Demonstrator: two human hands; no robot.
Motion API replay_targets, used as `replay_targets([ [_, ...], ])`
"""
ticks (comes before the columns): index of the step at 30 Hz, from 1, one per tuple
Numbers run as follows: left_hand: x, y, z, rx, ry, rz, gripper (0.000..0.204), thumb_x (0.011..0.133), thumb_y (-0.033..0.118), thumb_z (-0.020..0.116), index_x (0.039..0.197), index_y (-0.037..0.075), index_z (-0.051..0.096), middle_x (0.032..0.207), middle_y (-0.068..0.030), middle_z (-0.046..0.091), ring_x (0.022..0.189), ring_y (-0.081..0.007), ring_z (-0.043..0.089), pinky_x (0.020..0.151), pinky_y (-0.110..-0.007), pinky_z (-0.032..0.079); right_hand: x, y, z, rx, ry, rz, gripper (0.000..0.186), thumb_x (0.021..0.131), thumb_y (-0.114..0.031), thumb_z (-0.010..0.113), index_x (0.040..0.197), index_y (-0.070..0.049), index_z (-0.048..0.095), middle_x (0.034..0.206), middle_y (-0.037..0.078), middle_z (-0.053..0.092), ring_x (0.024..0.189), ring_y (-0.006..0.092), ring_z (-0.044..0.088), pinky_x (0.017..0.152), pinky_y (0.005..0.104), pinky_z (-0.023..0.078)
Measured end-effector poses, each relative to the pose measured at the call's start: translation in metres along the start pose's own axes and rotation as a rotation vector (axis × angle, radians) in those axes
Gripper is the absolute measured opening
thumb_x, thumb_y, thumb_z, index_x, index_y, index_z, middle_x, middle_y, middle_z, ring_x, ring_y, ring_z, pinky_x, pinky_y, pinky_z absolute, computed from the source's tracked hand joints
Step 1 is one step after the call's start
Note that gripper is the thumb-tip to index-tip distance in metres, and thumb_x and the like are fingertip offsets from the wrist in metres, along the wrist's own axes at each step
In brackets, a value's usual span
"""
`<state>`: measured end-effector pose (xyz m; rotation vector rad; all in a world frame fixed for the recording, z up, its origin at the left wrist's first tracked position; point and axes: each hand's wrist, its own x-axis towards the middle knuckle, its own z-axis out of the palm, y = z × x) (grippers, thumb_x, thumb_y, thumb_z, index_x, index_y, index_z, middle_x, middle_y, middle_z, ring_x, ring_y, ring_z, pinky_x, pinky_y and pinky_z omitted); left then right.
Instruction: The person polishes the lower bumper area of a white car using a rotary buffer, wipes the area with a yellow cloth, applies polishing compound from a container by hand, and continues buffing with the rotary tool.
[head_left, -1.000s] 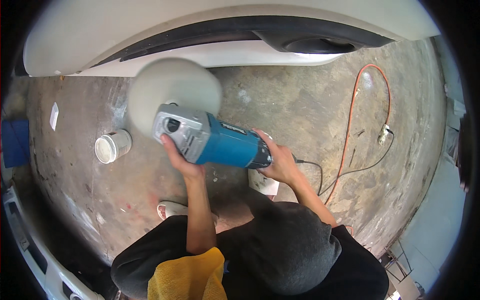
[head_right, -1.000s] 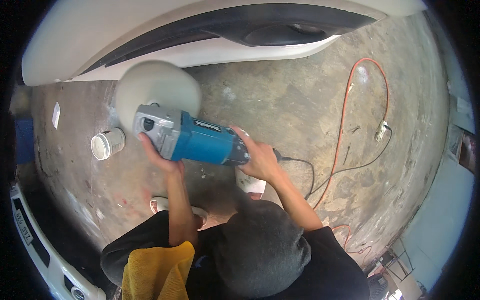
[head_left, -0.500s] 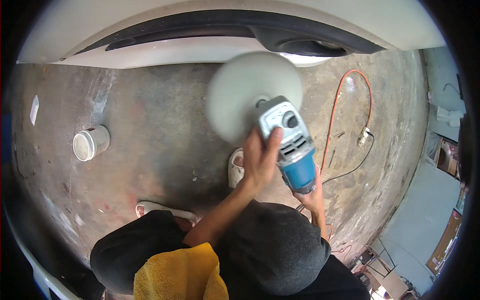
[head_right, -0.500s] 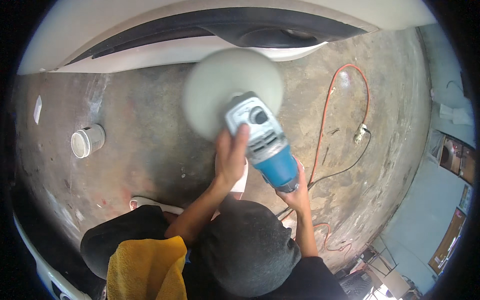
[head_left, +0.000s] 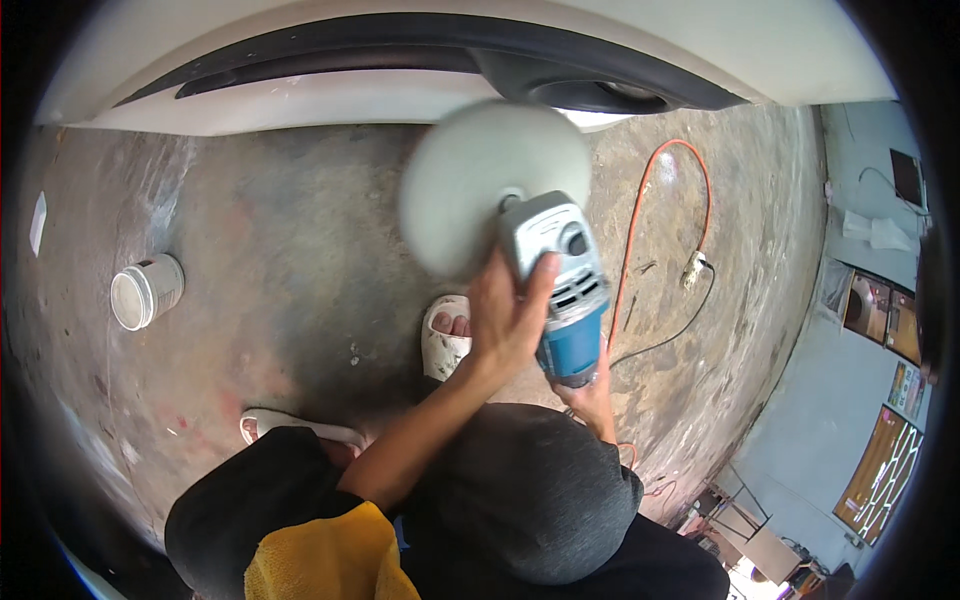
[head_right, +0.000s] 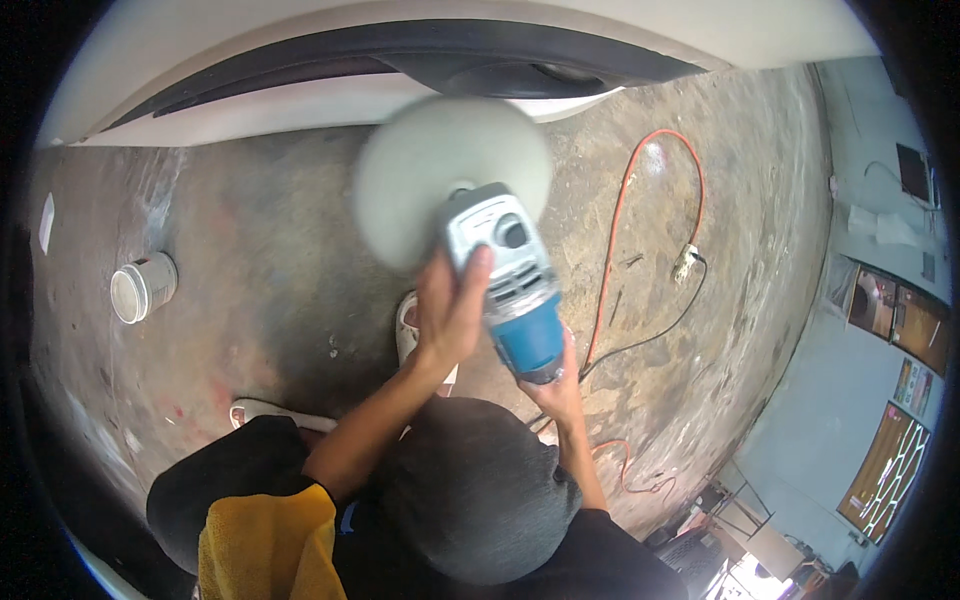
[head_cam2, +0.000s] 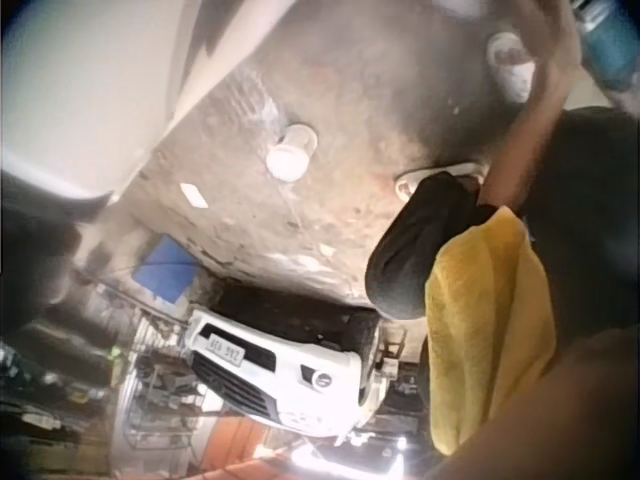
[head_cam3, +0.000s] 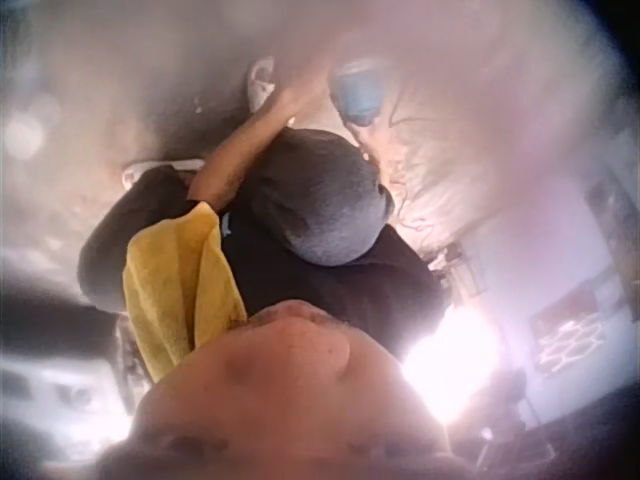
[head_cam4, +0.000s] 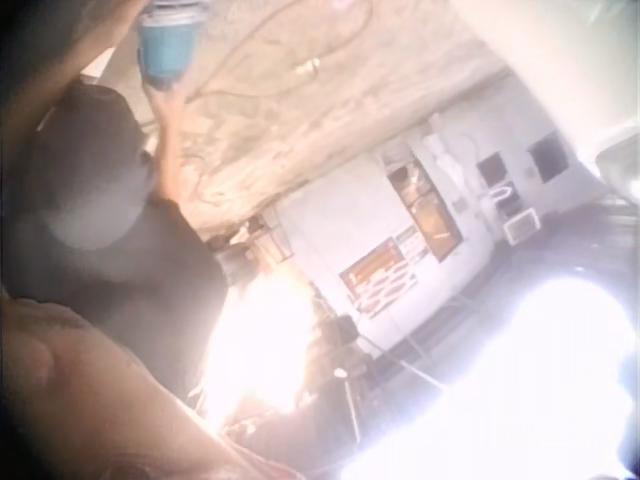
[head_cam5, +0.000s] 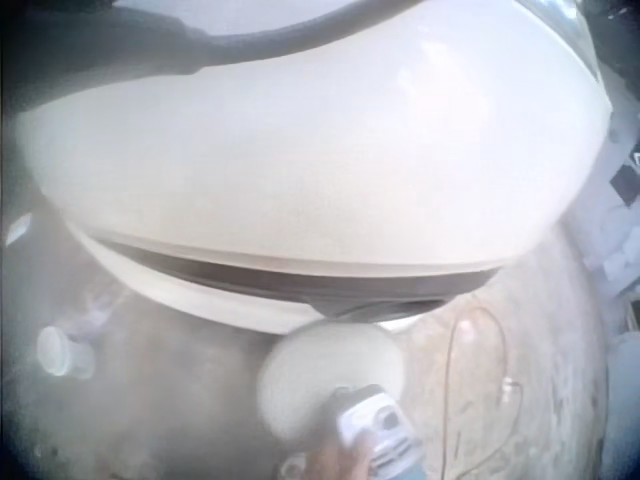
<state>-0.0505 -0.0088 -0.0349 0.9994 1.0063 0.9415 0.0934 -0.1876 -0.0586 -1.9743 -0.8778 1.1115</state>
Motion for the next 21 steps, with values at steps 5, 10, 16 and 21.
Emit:
replay_targets([
  [5, -0.012, -0.014, -0.039, -0.180, 0.263, -0.019, 0.041, 0.096, 0.031, 0.047, 0.116, -0.004, 0.053, 0.103, -0.0123, 0.062, 0.094, -0.0182, 0.058, 0.084, -0.032, 0.044, 0.022, 0.002, 0.032, -0.155, -0.141, -0.175, 0.096, 0.059, -0.005, 0.079, 0.141, -0.004, 0.029, 0.134, 0.018, 0.047, 0.122, 0.0311, 0.050, 0.098, 0.0381, 0.042],
  [10, -0.011, -0.015, -0.092, -0.232, 0.378, -0.011, 0.047, 0.098, 0.039, 0.040, 0.114, -0.003, 0.055, 0.105, -0.0102, 0.060, 0.092, -0.0157, 0.059, 0.083, -0.028, 0.046, 0.048, -0.033, 0.069, -0.269, -0.190, -0.341, 0.092, 0.061, -0.011, 0.080, 0.140, -0.008, 0.033, 0.124, 0.019, 0.057, 0.109, 0.0382, 0.058, 0.089, 0.0401, 0.049],
  [16, -0.002, -0.002, -0.146, -0.475, 0.545, -0.015, 0.056, 0.096, 0.046, 0.041, 0.130, 0.001, 0.044, 0.120, -0.0118, 0.056, 0.107, -0.0219, 0.057, 0.094, -0.034, 0.044, 0.077, -0.064, 0.112, -0.307, -0.328, -0.380, 0.089, 0.062, -0.012, 0.076, 0.141, -0.018, 0.034, 0.113, 0.020, 0.062, 0.090, 0.0413, 0.062, 0.078, 0.0446, 0.051],
  [21, -0.002, 0.006, -0.181, -0.485, 0.656, 0.139, 0.054, 0.097, 0.046, 0.040, 0.128, 0.002, 0.048, 0.120, -0.0111, 0.057, 0.108, -0.0218, 0.057, 0.093, -0.035, 0.044, 0.082, -0.084, 0.141, -0.401, -0.392, -0.452, 0.090, 0.061, -0.011, 0.072, 0.141, -0.022, 0.033, 0.107, 0.019, 0.064, 0.087, 0.0415, 0.062, 0.075, 0.0461, 0.050],
])
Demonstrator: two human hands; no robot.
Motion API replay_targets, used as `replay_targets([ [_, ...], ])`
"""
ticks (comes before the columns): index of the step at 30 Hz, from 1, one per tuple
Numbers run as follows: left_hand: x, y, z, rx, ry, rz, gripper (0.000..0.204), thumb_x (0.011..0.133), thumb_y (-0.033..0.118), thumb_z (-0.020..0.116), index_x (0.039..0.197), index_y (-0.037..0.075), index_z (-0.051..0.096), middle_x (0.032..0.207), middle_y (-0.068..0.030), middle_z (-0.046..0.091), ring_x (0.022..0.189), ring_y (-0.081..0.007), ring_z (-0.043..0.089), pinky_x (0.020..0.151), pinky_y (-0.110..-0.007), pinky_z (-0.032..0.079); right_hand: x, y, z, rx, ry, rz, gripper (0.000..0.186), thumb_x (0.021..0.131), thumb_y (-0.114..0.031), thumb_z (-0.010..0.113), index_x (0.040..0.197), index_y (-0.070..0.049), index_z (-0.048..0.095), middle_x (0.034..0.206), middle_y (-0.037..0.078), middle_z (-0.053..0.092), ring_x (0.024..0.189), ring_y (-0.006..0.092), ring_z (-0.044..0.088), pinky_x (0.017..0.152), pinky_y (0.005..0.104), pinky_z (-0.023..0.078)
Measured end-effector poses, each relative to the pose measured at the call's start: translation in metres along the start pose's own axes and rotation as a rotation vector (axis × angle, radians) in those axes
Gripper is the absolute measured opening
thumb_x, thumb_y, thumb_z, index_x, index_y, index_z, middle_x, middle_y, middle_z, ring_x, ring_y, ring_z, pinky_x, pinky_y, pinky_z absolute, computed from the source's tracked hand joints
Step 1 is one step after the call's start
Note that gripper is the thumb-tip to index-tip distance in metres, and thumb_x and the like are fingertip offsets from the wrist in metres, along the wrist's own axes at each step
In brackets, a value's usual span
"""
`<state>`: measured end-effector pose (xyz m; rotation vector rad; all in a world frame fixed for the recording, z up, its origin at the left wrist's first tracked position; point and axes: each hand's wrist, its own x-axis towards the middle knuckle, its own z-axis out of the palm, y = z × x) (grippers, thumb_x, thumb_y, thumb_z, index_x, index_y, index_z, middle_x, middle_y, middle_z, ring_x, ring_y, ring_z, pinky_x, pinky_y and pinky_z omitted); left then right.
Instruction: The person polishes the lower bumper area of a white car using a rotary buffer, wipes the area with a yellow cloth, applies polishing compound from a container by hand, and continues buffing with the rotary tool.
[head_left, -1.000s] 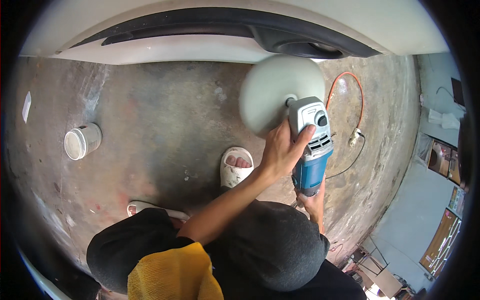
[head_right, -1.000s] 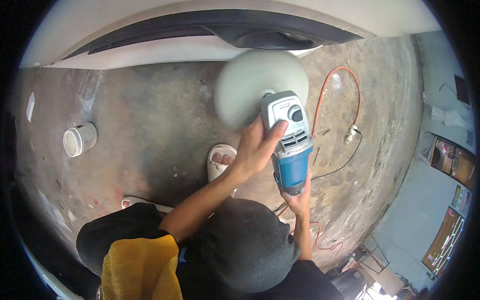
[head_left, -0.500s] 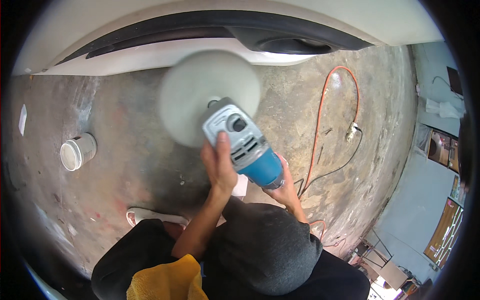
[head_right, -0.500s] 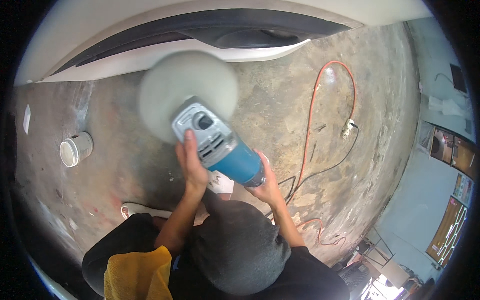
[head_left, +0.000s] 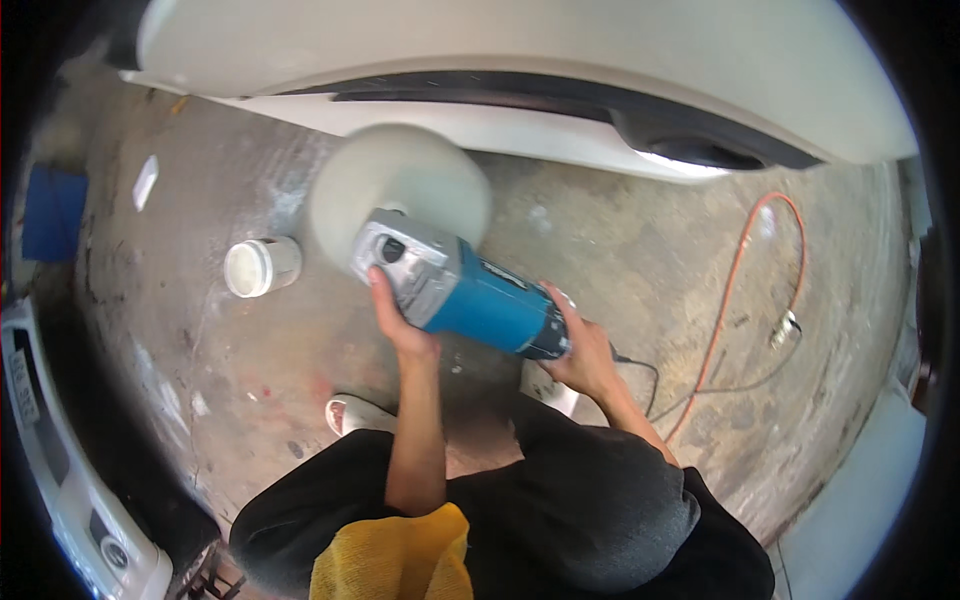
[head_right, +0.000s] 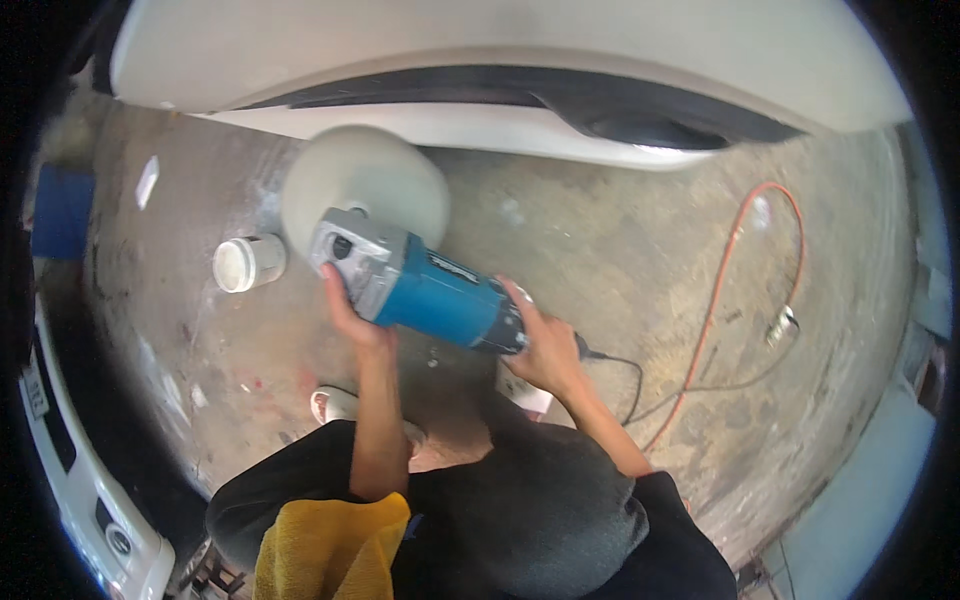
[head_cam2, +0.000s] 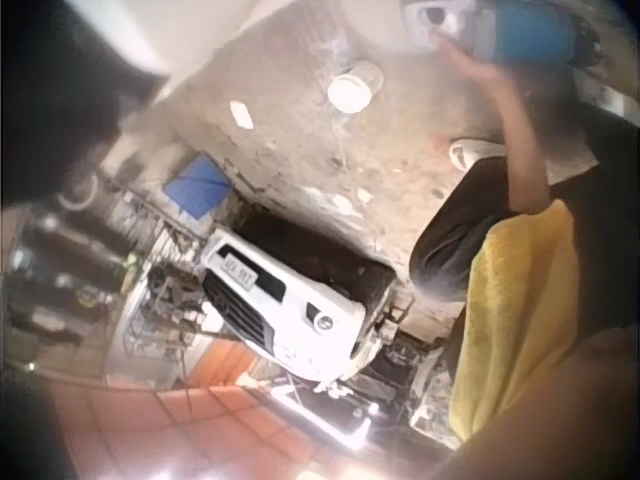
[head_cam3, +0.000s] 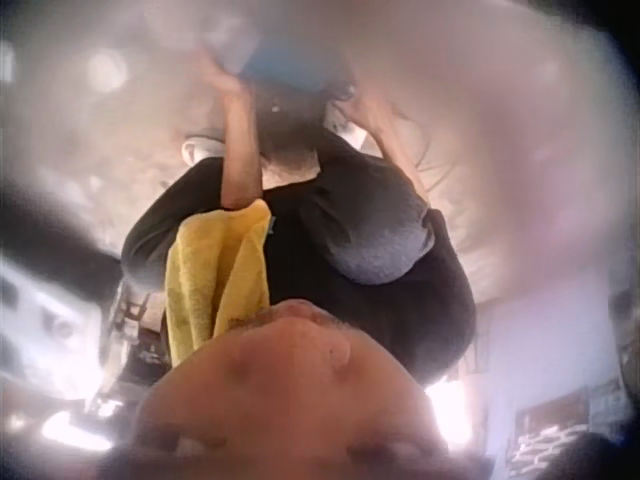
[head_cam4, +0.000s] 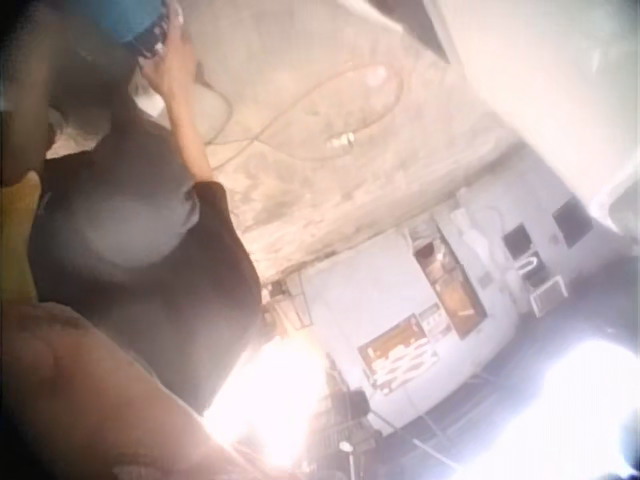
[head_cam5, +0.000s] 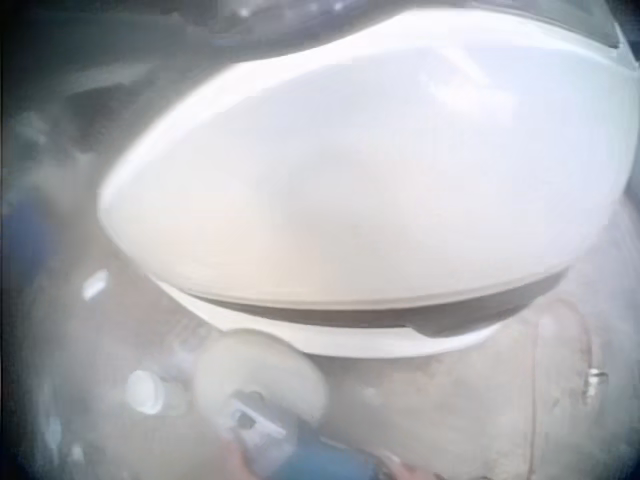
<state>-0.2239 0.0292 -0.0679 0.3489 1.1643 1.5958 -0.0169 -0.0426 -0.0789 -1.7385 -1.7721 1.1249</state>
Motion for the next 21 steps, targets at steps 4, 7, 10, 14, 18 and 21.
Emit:
replay_targets([
  [4, 0.006, -0.002, 0.007, -0.004, 0.044, 0.022, 0.053, 0.097, 0.044, 0.041, 0.127, 0.000, 0.048, 0.120, -0.0103, 0.056, 0.108, -0.0210, 0.056, 0.095, -0.034, 0.042, 0.014, 0.000, -0.012, 0.066, 0.011, -0.080, 0.090, 0.061, -0.010, 0.072, 0.141, -0.023, 0.033, 0.105, 0.018, 0.065, 0.087, 0.0415, 0.062, 0.074, 0.0464, 0.050],
  [7, 0.015, 0.009, 0.010, 0.030, -0.030, 0.083, 0.053, 0.098, 0.043, 0.037, 0.128, 0.000, 0.046, 0.121, -0.0108, 0.057, 0.109, -0.0203, 0.056, 0.095, -0.033, 0.042, 0.043, -0.002, -0.015, 0.054, -0.032, -0.098, 0.090, 0.061, -0.010, 0.071, 0.141, -0.022, 0.033, 0.107, 0.017, 0.064, 0.088, 0.0415, 0.062, 0.075, 0.0454, 0.050],
  [10, 0.029, 0.016, 0.004, 0.015, -0.010, 0.168, 0.052, 0.098, 0.043, 0.038, 0.125, 0.000, 0.048, 0.117, -0.0105, 0.058, 0.106, -0.0195, 0.057, 0.093, -0.032, 0.043, 0.073, -0.002, -0.005, 0.085, -0.058, -0.229, 0.088, 0.061, -0.008, 0.070, 0.140, -0.022, 0.033, 0.107, 0.017, 0.065, 0.089, 0.0415, 0.062, 0.077, 0.0442, 0.050],
  [14, 0.041, 0.024, 0.003, -0.015, 0.056, 0.263, 0.051, 0.098, 0.043, 0.038, 0.120, -0.001, 0.051, 0.113, -0.0102, 0.059, 0.101, -0.0178, 0.058, 0.089, -0.030, 0.045, 0.103, -0.014, -0.002, 0.125, -0.163, -0.203, 0.087, 0.062, -0.007, 0.072, 0.139, -0.018, 0.034, 0.119, 0.017, 0.058, 0.102, 0.0404, 0.058, 0.085, 0.0422, 0.049],
  [18, 0.050, 0.030, -0.009, 0.043, -0.057, 0.277, 0.053, 0.098, 0.044, 0.036, 0.129, 0.001, 0.045, 0.120, -0.0098, 0.056, 0.108, -0.0199, 0.056, 0.095, -0.034, 0.042, 0.116, -0.010, 0.016, 0.162, -0.140, -0.241, 0.088, 0.062, -0.007, 0.075, 0.139, -0.014, 0.034, 0.134, 0.014, 0.050, 0.115, 0.0376, 0.054, 0.095, 0.0407, 0.046],
  [21, 0.054, 0.028, -0.015, 0.114, -0.053, 0.303, 0.053, 0.099, 0.043, 0.037, 0.130, 0.001, 0.044, 0.120, -0.0099, 0.056, 0.108, -0.0205, 0.056, 0.095, -0.034, 0.043, 0.118, -0.011, 0.020, 0.178, -0.057, -0.340, 0.087, 0.063, -0.008, 0.074, 0.140, -0.021, 0.034, 0.115, 0.018, 0.061, 0.100, 0.0417, 0.059, 0.084, 0.0438, 0.049],
])
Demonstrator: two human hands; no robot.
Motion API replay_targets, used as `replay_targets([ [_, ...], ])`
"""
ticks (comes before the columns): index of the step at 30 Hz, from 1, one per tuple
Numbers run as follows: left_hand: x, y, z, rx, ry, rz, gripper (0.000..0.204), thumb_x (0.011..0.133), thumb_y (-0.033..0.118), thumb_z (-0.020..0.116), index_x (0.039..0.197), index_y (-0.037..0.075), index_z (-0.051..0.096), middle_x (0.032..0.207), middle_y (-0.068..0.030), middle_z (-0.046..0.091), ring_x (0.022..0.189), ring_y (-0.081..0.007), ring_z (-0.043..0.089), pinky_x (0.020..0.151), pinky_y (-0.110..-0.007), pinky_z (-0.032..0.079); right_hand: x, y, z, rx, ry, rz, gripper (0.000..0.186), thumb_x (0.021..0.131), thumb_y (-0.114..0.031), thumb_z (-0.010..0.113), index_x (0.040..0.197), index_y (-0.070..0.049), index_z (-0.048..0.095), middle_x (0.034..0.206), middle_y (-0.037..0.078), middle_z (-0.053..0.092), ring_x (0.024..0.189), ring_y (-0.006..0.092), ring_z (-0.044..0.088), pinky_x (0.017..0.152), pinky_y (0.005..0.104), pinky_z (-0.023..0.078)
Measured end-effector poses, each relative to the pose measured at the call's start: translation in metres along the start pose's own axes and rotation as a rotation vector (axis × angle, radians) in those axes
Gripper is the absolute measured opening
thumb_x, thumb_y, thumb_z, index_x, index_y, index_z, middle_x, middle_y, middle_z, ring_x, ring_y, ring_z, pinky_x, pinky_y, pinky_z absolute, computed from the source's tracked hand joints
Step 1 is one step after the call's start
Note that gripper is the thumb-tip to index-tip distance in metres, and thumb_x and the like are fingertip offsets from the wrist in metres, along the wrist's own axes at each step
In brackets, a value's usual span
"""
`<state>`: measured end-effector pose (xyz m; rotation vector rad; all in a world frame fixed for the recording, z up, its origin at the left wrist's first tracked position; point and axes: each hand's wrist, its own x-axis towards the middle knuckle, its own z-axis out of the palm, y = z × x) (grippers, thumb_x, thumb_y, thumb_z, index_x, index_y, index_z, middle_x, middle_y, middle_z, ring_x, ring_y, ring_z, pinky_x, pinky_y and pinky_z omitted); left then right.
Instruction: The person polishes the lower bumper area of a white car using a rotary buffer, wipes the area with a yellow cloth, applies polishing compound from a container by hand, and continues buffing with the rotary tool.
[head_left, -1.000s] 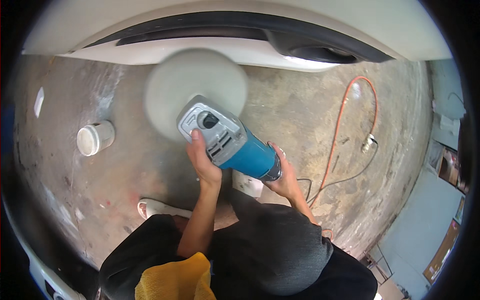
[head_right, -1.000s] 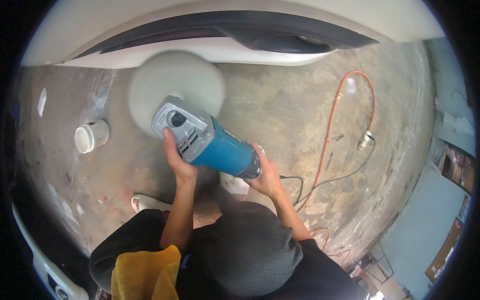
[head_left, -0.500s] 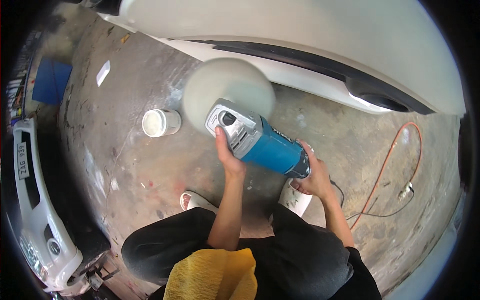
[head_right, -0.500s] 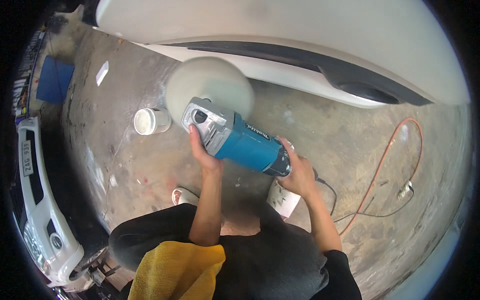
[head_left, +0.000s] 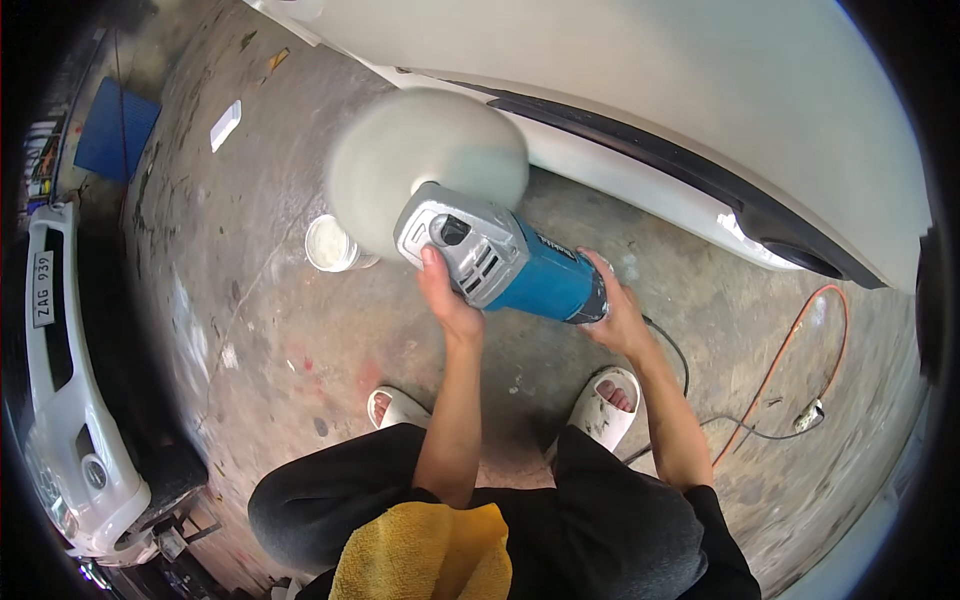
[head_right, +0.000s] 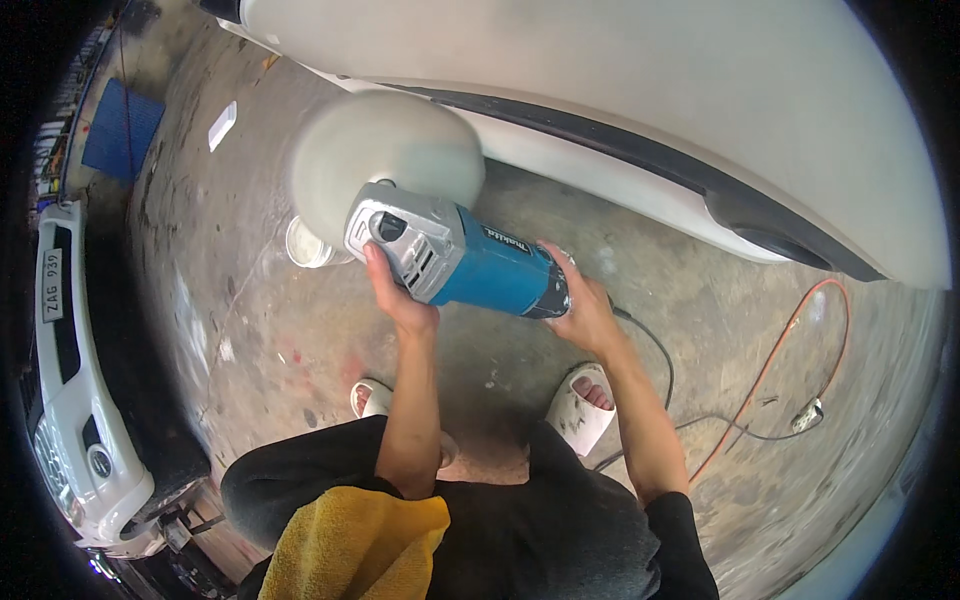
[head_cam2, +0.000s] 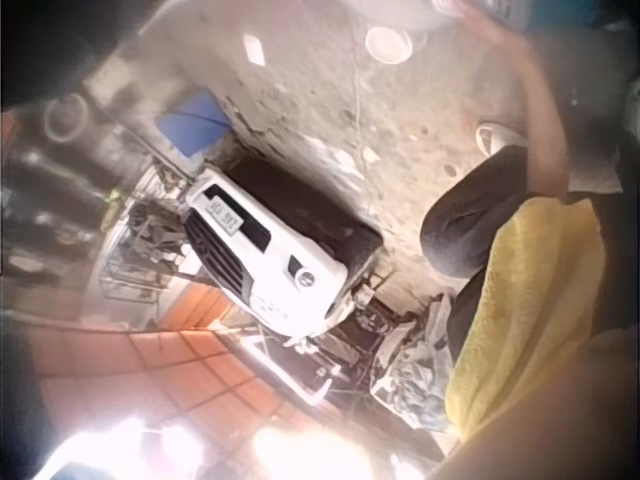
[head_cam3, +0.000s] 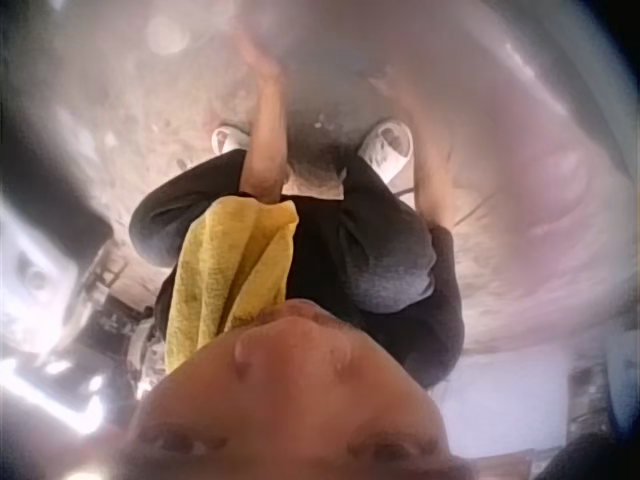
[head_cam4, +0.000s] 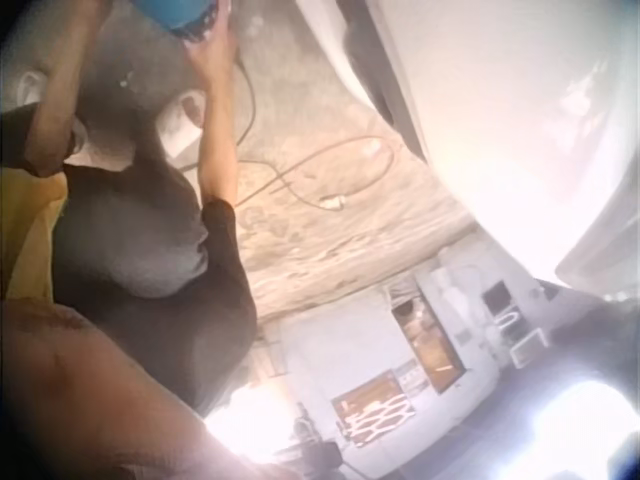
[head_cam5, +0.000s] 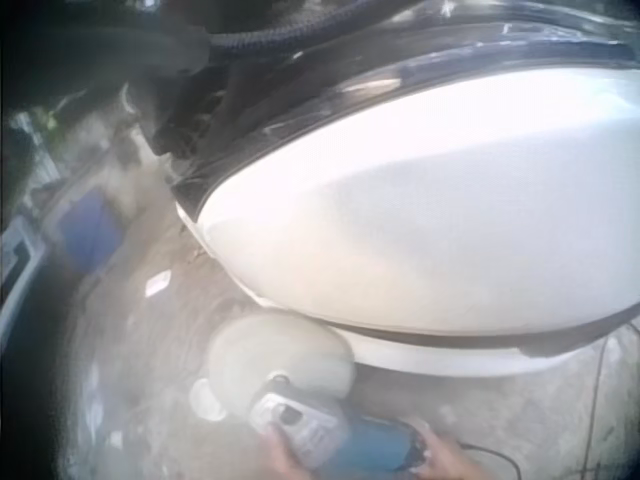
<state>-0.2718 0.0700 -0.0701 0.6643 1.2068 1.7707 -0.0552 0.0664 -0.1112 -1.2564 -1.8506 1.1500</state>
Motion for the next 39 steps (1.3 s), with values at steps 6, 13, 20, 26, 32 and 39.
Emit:
replay_targets([
  [6, 0.000, -0.002, -0.011, -0.133, 0.030, -0.019, 0.053, 0.099, 0.042, 0.037, 0.132, 0.001, 0.043, 0.125, -0.0098, 0.053, 0.113, -0.0207, 0.053, 0.098, -0.034, 0.041, 0.002, 0.001, 0.009, -0.020, -0.050, 0.019, 0.087, 0.064, -0.007, 0.074, 0.140, -0.021, 0.034, 0.117, 0.017, 0.061, 0.100, 0.0414, 0.059, 0.085, 0.0433, 0.049],
  [13, 0.016, 0.008, -0.007, -0.072, 0.040, 0.036, 0.060, 0.097, 0.048, 0.037, 0.133, 0.000, 0.041, 0.126, -0.0117, 0.052, 0.113, -0.0231, 0.054, 0.097, -0.036, 0.042, 0.016, -0.001, 0.017, 0.014, -0.034, 0.051, 0.085, 0.067, -0.006, 0.072, 0.140, -0.022, 0.034, 0.116, 0.017, 0.061, 0.099, 0.0416, 0.059, 0.086, 0.0439, 0.049],
  [20, 0.018, 0.006, -0.017, -0.116, 0.044, 0.058, 0.057, 0.097, 0.045, 0.040, 0.131, 0.000, 0.043, 0.124, -0.0110, 0.054, 0.111, -0.0218, 0.054, 0.096, -0.035, 0.043, 0.027, -0.003, 0.019, -0.056, -0.003, -0.007, 0.087, 0.065, -0.008, 0.075, 0.140, -0.022, 0.034, 0.117, 0.017, 0.060, 0.100, 0.0397, 0.059, 0.088, 0.0439, 0.047],
  [26, 0.021, -0.001, -0.014, -0.080, 0.023, 0.115, 0.053, 0.098, 0.044, 0.039, 0.127, 0.000, 0.047, 0.121, -0.0098, 0.055, 0.109, -0.0202, 0.055, 0.095, -0.034, 0.043, 0.026, -0.002, 0.017, -0.067, -0.011, 0.014, 0.088, 0.063, -0.006, 0.076, 0.140, -0.017, 0.034, 0.125, 0.017, 0.056, 0.109, 0.0383, 0.056, 0.094, 0.0427, 0.044],
  [32, 0.020, 0.005, -0.016, -0.176, 0.027, 0.059, 0.053, 0.098, 0.044, 0.039, 0.128, 0.000, 0.046, 0.120, -0.0101, 0.056, 0.107, -0.0206, 0.055, 0.093, -0.035, 0.044, 0.027, -0.004, 0.018, -0.090, -0.051, 0.052, 0.088, 0.064, -0.004, 0.077, 0.140, -0.011, 0.033, 0.132, 0.018, 0.051, 0.118, 0.0376, 0.052, 0.099, 0.0410, 0.042],
  [39, 0.022, 0.003, -0.013, -0.122, 0.058, 0.103, 0.054, 0.098, 0.044, 0.038, 0.128, 0.000, 0.045, 0.121, -0.0098, 0.055, 0.109, -0.0205, 0.054, 0.094, -0.035, 0.043, 0.032, -0.011, 0.014, -0.084, -0.058, 0.051, 0.086, 0.065, -0.005, 0.076, 0.140, -0.011, 0.033, 0.133, 0.018, 0.050, 0.119, 0.0387, 0.051, 0.100, 0.0417, 0.041],
])
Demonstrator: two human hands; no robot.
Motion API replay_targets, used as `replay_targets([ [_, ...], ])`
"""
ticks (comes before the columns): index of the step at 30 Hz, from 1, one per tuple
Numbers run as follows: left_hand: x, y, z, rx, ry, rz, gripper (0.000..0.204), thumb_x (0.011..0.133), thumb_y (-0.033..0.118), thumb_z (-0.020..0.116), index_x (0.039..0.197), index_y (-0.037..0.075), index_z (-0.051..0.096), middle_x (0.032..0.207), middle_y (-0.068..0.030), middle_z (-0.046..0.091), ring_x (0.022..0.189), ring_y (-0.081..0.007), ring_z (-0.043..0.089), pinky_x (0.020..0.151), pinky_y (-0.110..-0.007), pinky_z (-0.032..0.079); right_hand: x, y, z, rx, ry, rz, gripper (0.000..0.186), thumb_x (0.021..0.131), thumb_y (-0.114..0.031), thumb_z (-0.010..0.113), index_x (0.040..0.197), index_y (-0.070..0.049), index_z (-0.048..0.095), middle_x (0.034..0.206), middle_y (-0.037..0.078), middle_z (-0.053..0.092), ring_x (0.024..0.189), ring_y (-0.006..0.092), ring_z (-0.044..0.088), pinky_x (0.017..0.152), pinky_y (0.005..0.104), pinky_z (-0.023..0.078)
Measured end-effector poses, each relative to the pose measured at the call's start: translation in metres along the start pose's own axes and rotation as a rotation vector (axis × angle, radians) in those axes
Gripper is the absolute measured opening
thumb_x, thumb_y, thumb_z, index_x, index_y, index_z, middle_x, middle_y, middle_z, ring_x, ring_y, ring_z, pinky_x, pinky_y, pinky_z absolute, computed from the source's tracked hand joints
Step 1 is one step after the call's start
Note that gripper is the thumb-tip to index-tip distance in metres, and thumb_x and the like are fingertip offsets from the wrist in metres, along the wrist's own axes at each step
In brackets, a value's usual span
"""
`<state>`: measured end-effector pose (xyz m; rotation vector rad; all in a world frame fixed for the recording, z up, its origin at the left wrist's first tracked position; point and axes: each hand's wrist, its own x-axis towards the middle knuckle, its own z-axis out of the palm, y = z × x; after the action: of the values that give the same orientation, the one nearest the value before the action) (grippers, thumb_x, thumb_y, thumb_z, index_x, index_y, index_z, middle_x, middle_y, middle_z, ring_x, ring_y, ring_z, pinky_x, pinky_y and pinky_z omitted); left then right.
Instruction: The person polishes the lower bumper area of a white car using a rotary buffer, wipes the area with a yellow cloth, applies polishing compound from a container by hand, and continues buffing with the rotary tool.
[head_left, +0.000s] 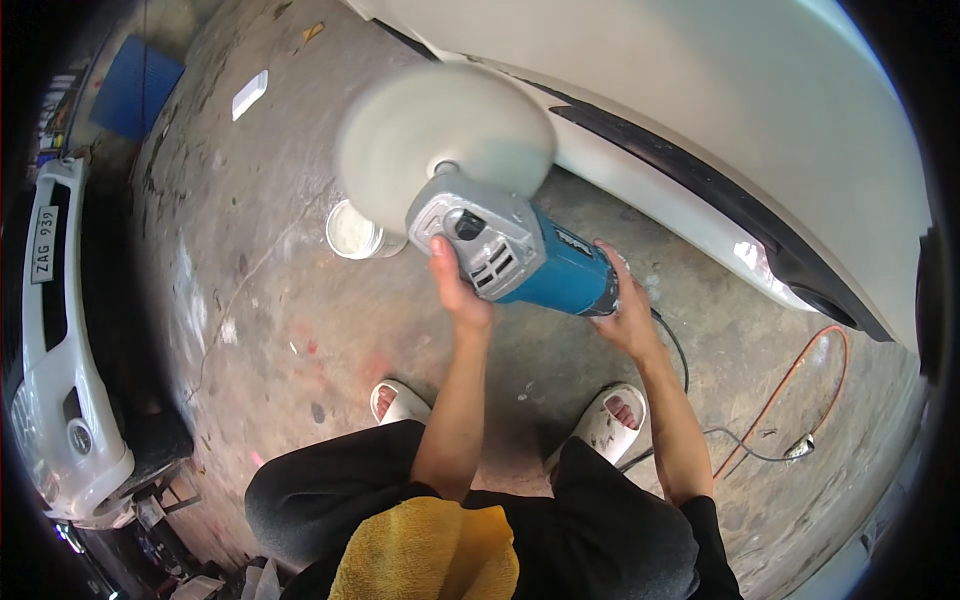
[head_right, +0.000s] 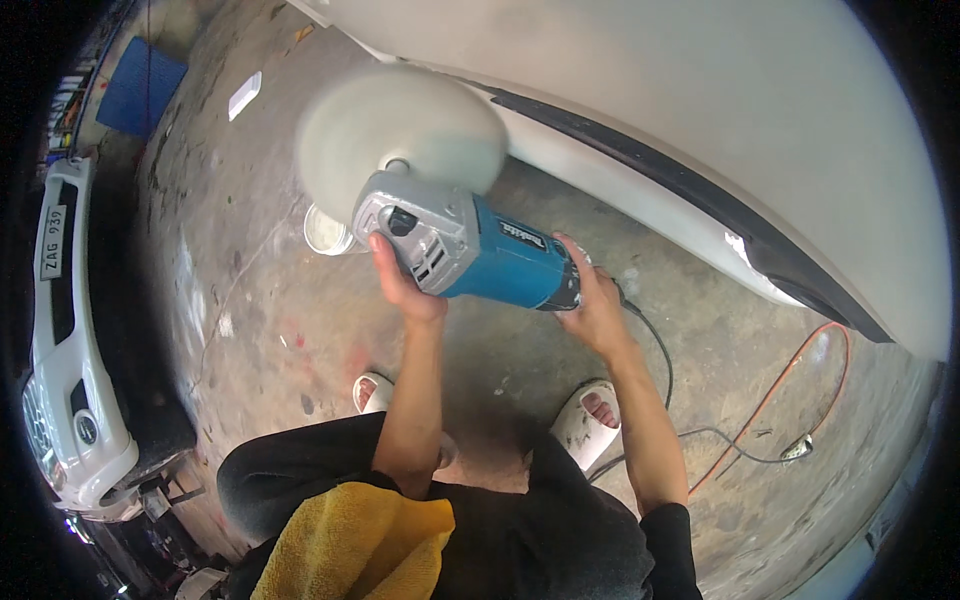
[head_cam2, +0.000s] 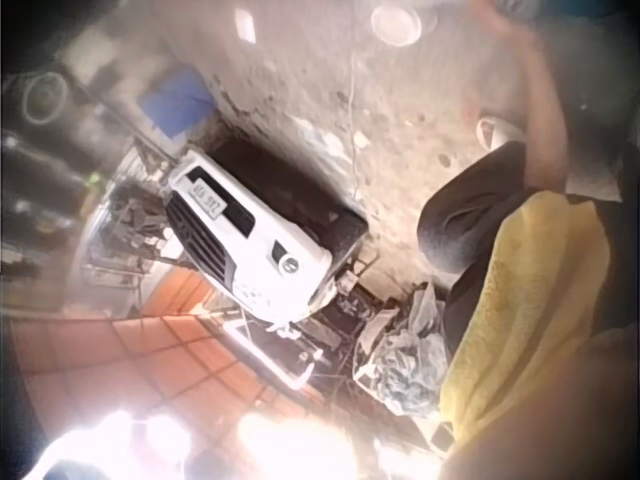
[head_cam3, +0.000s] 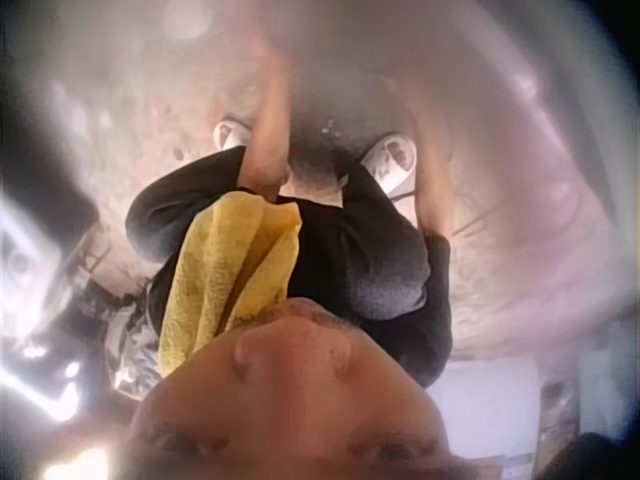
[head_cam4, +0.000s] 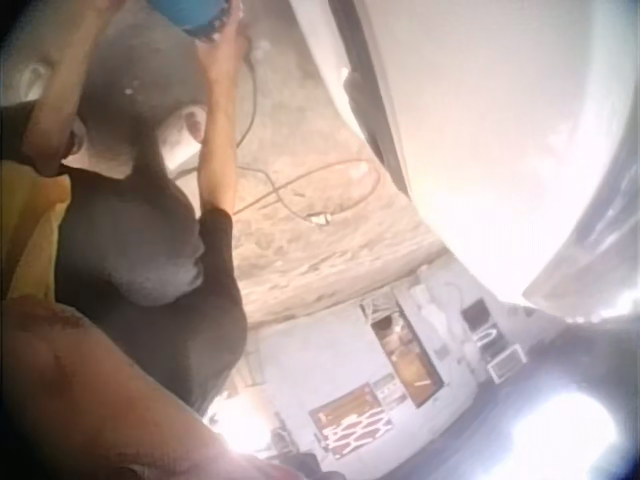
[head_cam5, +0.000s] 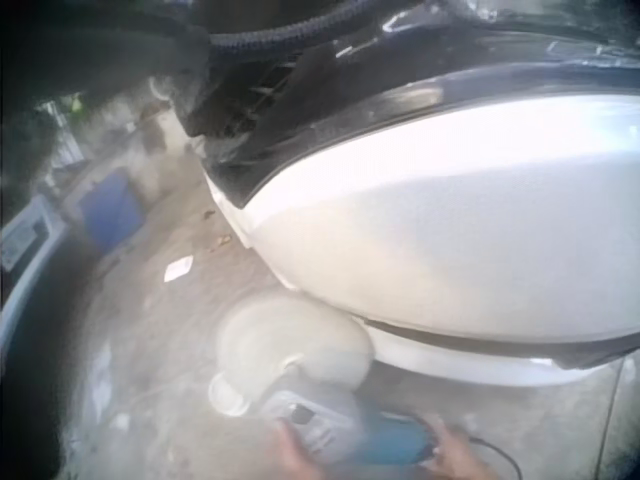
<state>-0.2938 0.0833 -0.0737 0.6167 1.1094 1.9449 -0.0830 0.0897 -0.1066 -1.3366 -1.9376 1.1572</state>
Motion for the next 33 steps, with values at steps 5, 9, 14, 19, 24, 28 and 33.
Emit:
replay_targets([
  [5, 0.000, 0.005, 0.002, -0.094, 0.043, -0.045, 0.054, 0.098, 0.044, 0.038, 0.129, 0.000, 0.045, 0.122, -0.0102, 0.054, 0.111, -0.0212, 0.054, 0.096, -0.036, 0.043, 0.001, 0.005, 0.002, -0.061, 0.048, -0.071, 0.089, 0.063, -0.006, 0.076, 0.140, -0.020, 0.035, 0.120, 0.016, 0.059, 0.098, 0.0406, 0.058, 0.088, 0.0445, 0.046],
  [9, 0.002, 0.005, 0.001, -0.001, -0.020, -0.015, 0.054, 0.098, 0.044, 0.038, 0.129, 0.000, 0.044, 0.123, -0.0103, 0.054, 0.111, -0.0214, 0.054, 0.095, -0.036, 0.043, 0.000, 0.006, 0.001, -0.012, 0.019, -0.012, 0.087, 0.064, -0.005, 0.076, 0.140, -0.012, 0.034, 0.131, 0.018, 0.052, 0.117, 0.0389, 0.052, 0.098, 0.0417, 0.043],
  [14, 0.002, 0.008, 0.006, -0.097, 0.092, -0.060, 0.054, 0.098, 0.044, 0.038, 0.130, 0.000, 0.043, 0.123, -0.0105, 0.053, 0.111, -0.0217, 0.054, 0.095, -0.035, 0.043, 0.004, 0.002, -0.004, -0.043, 0.014, -0.090, 0.096, 0.058, -0.017, 0.084, 0.140, -0.015, 0.035, 0.128, 0.016, 0.054, 0.108, 0.0379, 0.055, 0.094, 0.0434, 0.044],
  [19, 0.002, 0.011, 0.004, -0.101, 0.000, -0.033, 0.054, 0.098, 0.044, 0.039, 0.129, 0.000, 0.045, 0.122, -0.0104, 0.055, 0.110, -0.0212, 0.055, 0.095, -0.035, 0.044, -0.002, 0.003, -0.011, 0.036, -0.087, -0.106, 0.107, 0.053, -0.040, 0.088, 0.140, -0.009, 0.035, 0.138, 0.017, 0.046, 0.121, 0.0355, 0.051, 0.101, 0.0414, 0.041],
  [24, 0.001, 0.016, 0.013, -0.060, 0.028, -0.051, 0.054, 0.098, 0.045, 0.040, 0.127, 0.001, 0.046, 0.120, -0.0102, 0.056, 0.108, -0.0207, 0.056, 0.093, -0.035, 0.045, -0.012, 0.011, -0.023, 0.201, -0.073, -0.229, 0.096, 0.070, -0.053, 0.075, 0.142, -0.007, 0.033, 0.139, 0.018, 0.046, 0.122, 0.0383, 0.050, 0.101, 0.0411, 0.039],
  [28, 0.001, 0.037, 0.024, -0.057, 0.063, -0.094, 0.053, 0.098, 0.046, 0.037, 0.121, 0.000, 0.051, 0.113, -0.0101, 0.059, 0.101, -0.0183, 0.058, 0.089, -0.031, 0.046, -0.021, 0.002, -0.024, 0.263, -0.118, -0.200, 0.091, 0.076, -0.051, 0.070, 0.144, -0.006, 0.030, 0.139, 0.020, 0.044, 0.122, 0.0384, 0.050, 0.101, 0.0411, 0.039],
  [33, -0.001, 0.040, 0.026, -0.053, 0.012, -0.128, 0.053, 0.097, 0.046, 0.039, 0.123, 0.000, 0.050, 0.115, -0.0098, 0.058, 0.102, -0.0184, 0.058, 0.090, -0.032, 0.046, -0.035, -0.008, -0.033, 0.302, -0.175, -0.144, 0.093, 0.078, -0.048, 0.069, 0.146, -0.005, 0.023, 0.145, 0.020, 0.036, 0.128, 0.0367, 0.043, 0.104, 0.0402, 0.034],
])
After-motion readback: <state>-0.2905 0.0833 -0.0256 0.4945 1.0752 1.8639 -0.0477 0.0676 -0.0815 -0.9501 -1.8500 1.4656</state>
